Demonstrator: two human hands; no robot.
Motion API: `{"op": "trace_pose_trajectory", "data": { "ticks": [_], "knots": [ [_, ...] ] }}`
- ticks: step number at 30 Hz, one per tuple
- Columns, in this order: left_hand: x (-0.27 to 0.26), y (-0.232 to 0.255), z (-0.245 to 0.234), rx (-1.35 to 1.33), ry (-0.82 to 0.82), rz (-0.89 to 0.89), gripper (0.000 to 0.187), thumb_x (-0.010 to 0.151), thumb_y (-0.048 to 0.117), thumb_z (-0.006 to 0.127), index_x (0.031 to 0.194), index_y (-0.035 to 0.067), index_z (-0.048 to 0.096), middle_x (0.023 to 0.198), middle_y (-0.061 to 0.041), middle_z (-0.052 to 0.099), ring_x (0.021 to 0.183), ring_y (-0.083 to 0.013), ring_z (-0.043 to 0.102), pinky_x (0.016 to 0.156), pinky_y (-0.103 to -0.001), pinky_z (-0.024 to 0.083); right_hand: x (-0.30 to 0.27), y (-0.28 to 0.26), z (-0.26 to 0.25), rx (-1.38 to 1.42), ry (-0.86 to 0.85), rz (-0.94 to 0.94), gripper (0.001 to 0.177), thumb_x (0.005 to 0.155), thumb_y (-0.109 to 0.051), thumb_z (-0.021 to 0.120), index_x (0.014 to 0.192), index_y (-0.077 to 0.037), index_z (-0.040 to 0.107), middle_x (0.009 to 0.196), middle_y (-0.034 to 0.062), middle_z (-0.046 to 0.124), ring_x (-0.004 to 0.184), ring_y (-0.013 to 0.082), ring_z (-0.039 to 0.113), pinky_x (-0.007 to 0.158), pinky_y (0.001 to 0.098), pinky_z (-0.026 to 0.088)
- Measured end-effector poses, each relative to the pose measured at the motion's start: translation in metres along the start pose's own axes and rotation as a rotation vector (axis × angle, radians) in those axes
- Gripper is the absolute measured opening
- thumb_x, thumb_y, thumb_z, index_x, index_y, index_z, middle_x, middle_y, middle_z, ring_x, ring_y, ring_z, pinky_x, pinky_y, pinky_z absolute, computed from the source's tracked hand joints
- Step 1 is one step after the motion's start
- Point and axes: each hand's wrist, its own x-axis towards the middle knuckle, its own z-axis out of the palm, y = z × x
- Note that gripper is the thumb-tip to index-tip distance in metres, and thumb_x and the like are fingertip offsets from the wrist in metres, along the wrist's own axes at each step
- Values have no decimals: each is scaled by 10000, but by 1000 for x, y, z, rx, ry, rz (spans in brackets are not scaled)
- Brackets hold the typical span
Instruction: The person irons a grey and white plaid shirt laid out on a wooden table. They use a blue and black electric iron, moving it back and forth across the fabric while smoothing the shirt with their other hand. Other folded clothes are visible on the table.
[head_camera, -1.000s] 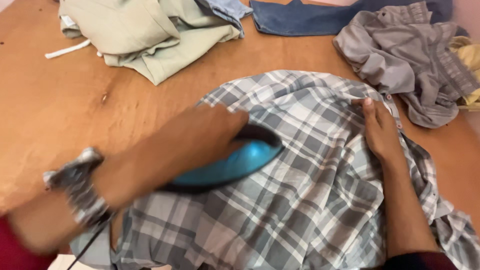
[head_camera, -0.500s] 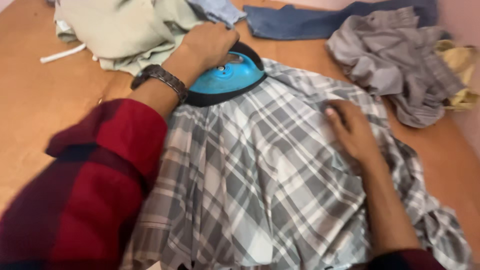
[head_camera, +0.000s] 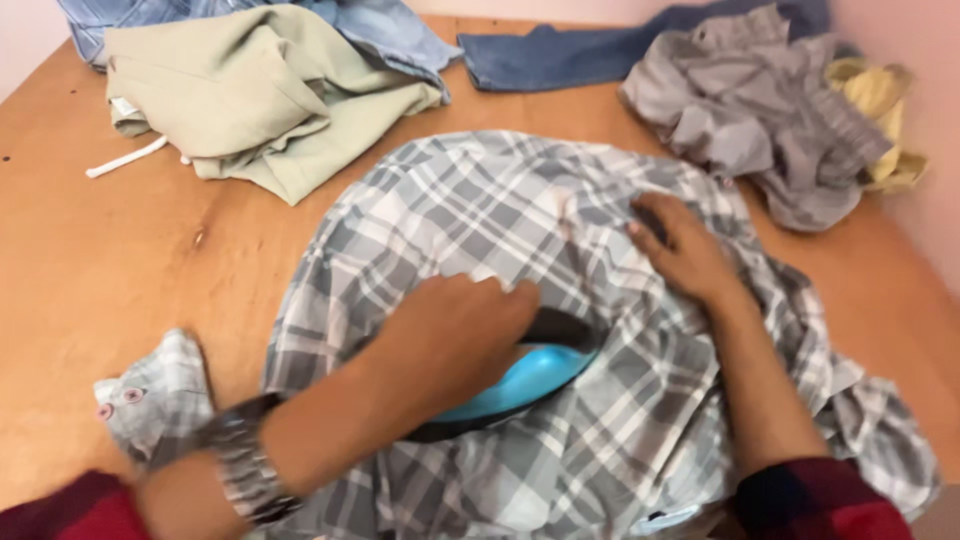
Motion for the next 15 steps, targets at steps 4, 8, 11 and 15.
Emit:
{"op": "trace_pose_trajectory", "data": {
  "ticks": [4, 8, 11, 15],
  "knots": [
    [64, 14, 39, 42, 396, 53, 110, 880, 152, 655, 939, 59, 663, 717, -107, 714, 662, -309, 727, 552, -448, 555, 4, -7, 0, 285, -26, 164, 436, 1018, -327, 559, 1323, -18, 595, 1315, 160, 620, 1146, 256, 654, 971, 358, 503],
    [182, 25, 76, 61, 363, -249, 112, 874, 175, 653, 820, 147, 747, 822, -88, 771, 756, -234, 772, 598, -374, 602, -2, 0, -13, 186, 53, 203, 436, 1143, -357, 432, 1291, -5, 643, 1175, 162, 705, 1129, 268, 636, 1001, 360, 470],
    [235, 25, 91, 96, 412, -257, 104, 858, 171, 666, 856, 154, 768, 825, -72, 774, 746, -243, 773, 571, -386, 602, -4, 7, -14, 48, 133, 288, 465, 1156, -379, 414, 1305, 4, 630, 1133, 198, 700, 1101, 315, 644, 972, 384, 478],
    [255, 15, 90, 53, 320, -223, 130, 790, 174, 719, 908, 166, 776, 957, -63, 768, 885, -260, 763, 662, -400, 615, -1, 13, -12, -25, 165, 249, 476, 1141, -381, 415, 1345, -1, 616, 1172, 226, 696, 1135, 337, 659, 971, 411, 474]
  ]
}}
